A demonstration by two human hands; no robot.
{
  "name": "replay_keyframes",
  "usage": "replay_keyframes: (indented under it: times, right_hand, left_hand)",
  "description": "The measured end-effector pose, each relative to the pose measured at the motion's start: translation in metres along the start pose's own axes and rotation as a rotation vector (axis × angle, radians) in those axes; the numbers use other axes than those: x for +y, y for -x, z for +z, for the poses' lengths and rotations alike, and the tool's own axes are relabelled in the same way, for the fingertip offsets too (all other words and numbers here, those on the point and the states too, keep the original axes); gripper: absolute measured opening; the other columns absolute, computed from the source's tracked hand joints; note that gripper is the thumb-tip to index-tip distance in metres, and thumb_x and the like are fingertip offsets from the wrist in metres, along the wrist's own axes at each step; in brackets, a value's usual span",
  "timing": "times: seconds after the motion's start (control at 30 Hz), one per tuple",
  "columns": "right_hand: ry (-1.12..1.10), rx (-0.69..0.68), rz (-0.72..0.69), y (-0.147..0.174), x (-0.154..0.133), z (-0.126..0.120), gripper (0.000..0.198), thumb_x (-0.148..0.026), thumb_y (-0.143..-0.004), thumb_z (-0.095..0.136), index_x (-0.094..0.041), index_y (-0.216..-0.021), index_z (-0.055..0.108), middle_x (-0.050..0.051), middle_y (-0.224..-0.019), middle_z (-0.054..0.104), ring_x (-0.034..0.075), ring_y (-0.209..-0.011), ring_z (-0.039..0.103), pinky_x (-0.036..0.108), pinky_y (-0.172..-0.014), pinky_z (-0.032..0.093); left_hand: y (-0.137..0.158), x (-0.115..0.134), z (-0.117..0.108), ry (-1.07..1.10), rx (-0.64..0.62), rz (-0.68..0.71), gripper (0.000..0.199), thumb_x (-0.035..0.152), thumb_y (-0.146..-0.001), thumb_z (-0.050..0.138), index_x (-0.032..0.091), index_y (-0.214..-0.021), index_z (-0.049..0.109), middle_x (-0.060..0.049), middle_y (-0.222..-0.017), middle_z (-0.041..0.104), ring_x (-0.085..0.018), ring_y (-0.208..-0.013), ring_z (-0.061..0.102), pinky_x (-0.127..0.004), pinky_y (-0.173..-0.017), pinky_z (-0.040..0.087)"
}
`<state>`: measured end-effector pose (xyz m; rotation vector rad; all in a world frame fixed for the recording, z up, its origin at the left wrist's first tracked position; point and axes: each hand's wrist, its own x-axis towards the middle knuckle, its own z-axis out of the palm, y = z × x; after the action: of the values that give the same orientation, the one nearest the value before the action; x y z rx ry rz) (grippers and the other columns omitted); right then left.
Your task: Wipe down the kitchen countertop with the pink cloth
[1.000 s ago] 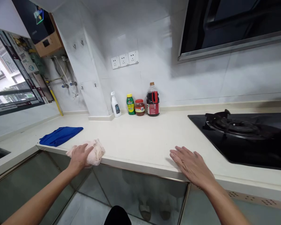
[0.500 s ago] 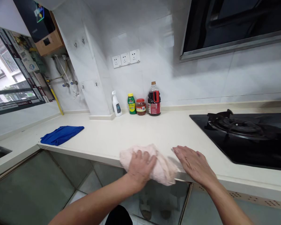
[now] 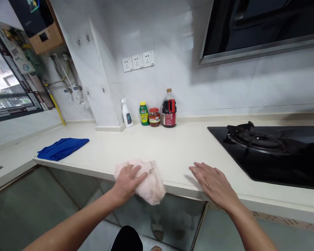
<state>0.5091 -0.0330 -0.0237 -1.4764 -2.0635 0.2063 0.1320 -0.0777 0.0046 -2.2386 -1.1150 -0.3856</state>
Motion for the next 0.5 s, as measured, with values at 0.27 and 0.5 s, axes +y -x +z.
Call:
replay_keyframes:
  times: [0.27,0.5]
  right_hand:
    - [0.026,-0.02,-0.003,-0.002,-0.015,-0.004,0.072,-0.07,-0.094,0.014,-0.033,-0.13,0.063,0.001,-0.147,0.052,0.029,-0.141,0.039,0.059,-0.117,0.027]
    - [-0.045,0.025,0.016,-0.006,-0.02,-0.003,0.069,-0.065,-0.097,0.011,-0.033,-0.137,0.057,0.0,-0.146,0.053,0.027,-0.141,0.041,0.057,-0.118,0.029]
  left_hand:
    - [0.077,-0.124,-0.017,-0.138,-0.279,-0.246,0.072,0.031,-0.063,0.081,0.028,-0.133,0.059,-0.016,-0.139,0.054,-0.038,-0.119,0.052,-0.049,-0.099,0.041]
    - [0.051,-0.088,-0.02,-0.205,-0.271,-0.249,0.075,0.031,-0.064,0.082,0.027,-0.135,0.057,-0.014,-0.132,0.059,-0.038,-0.111,0.053,-0.049,-0.09,0.042]
